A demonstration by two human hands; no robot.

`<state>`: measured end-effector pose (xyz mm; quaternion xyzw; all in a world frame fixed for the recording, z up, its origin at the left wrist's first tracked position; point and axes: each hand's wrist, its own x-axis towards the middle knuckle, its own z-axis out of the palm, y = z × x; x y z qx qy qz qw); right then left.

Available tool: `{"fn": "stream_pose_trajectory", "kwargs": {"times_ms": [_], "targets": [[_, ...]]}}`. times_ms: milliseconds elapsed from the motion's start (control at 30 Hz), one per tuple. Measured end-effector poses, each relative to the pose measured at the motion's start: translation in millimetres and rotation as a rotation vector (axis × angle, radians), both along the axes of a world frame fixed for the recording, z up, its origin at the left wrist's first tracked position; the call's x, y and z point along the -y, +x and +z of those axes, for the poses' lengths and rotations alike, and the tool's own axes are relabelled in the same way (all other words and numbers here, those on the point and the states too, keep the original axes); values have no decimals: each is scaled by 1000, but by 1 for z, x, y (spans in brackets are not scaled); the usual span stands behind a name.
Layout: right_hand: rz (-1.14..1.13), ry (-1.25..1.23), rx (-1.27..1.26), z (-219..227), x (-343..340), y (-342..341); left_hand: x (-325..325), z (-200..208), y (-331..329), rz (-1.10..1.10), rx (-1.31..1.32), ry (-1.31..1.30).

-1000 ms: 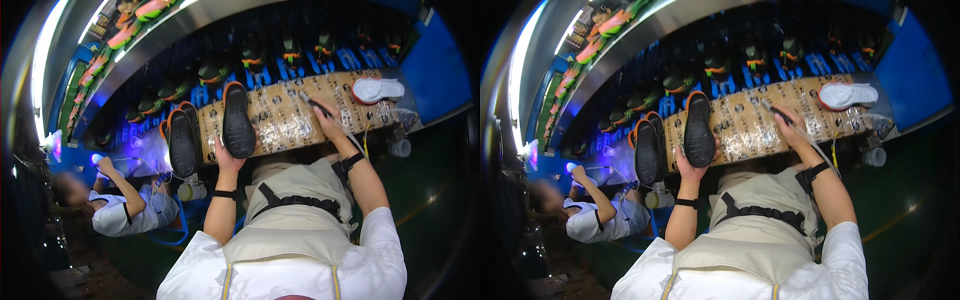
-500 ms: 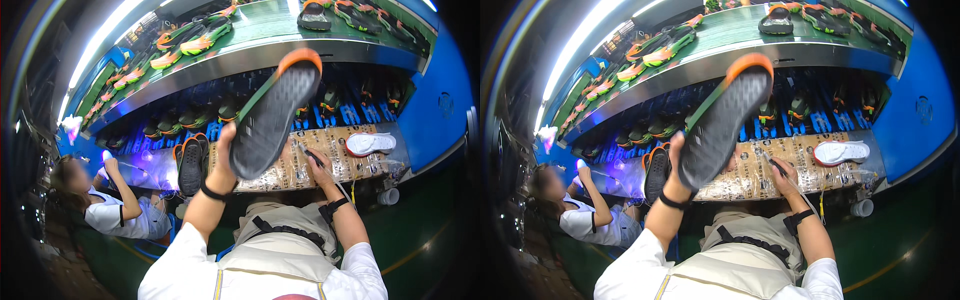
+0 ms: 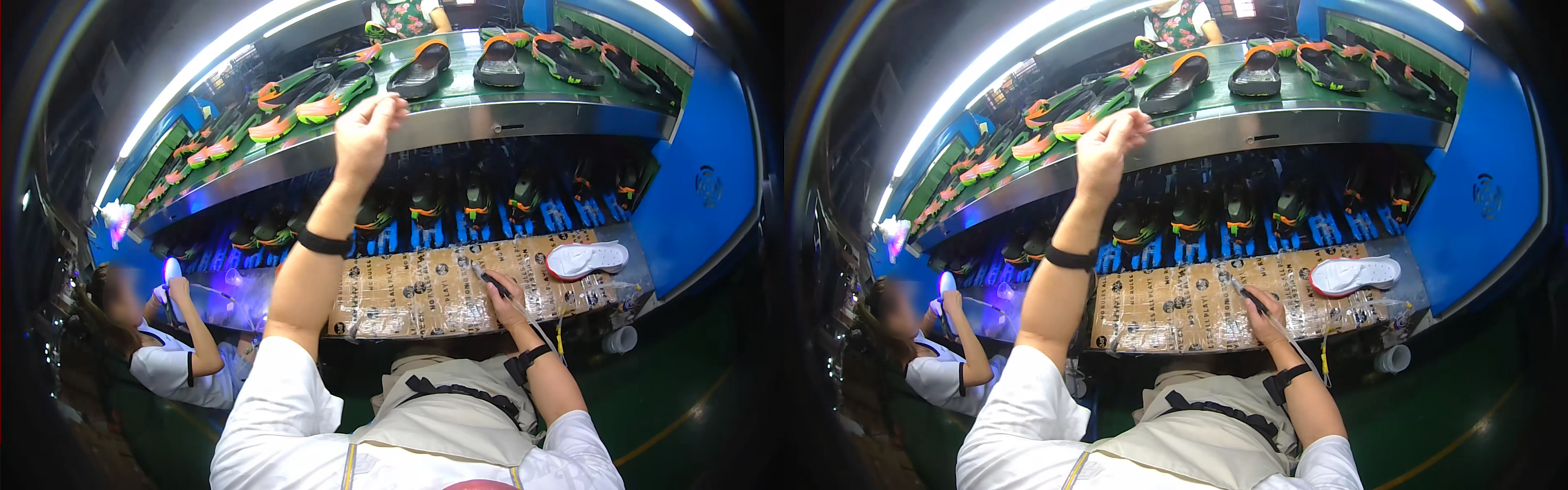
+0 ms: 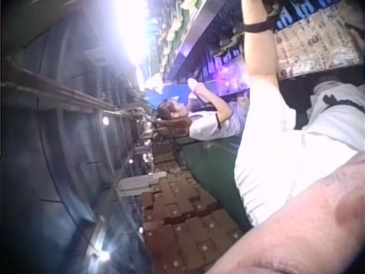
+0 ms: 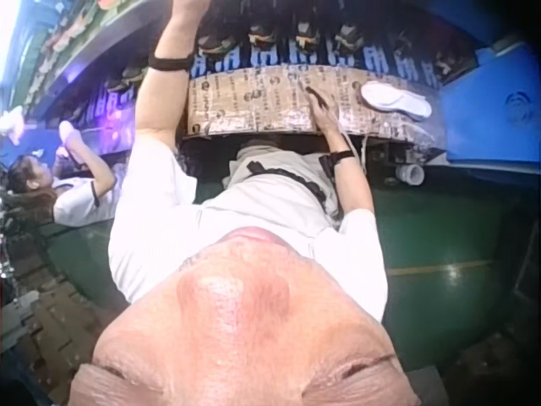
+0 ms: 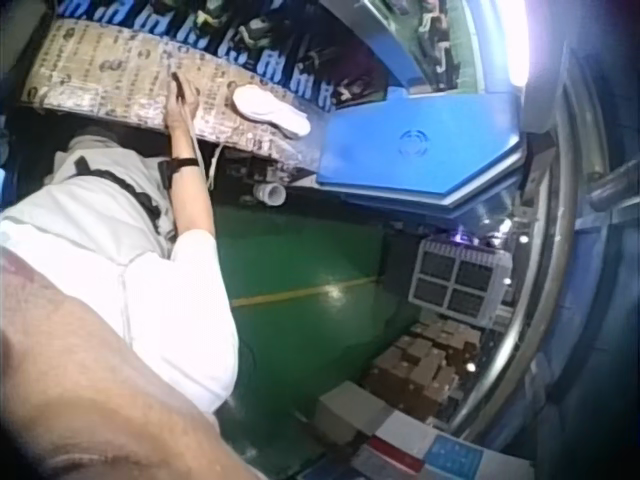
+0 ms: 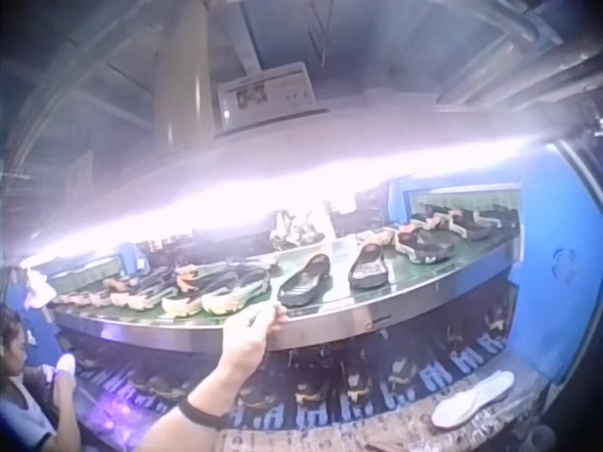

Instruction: Applying adhesive or cleaner to shoe soles using a brush before moving them to a conveyor belt.

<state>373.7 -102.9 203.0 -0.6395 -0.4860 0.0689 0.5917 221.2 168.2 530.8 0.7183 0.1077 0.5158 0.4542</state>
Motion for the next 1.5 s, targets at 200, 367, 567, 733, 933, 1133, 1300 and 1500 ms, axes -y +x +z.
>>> {"fn": "stream_pose_trajectory", "kwargs": {"times_ms": [200, 367, 567, 733, 933, 1133, 1300, 1500], "targets": [[28, -46, -18, 11, -2, -9, -107, 21, -56, 960, -705, 1000], [7, -32, -25, 4, 0, -10, -108, 54, -77, 711, -947, 964], [26, -14, -14, -2, -2, -2, -67, 101, -84, 696, -902, 334], [63, -105, -7, -6, -3, 5, -83, 14, -78, 788, -555, 385], [2, -121, -85, -15, -1, 4, -37, -49, -84, 169, 248, -169], [-68, -167, -526, 8, 9, -1, 44, -176, -134, -437, 364, -1014], [157, 28, -821, 51, 15, -28, 108, -239, -143, -703, 535, -1186], [316, -45, -722, 117, -6, -84, 131, -266, -129, -576, 400, -1289]]}}
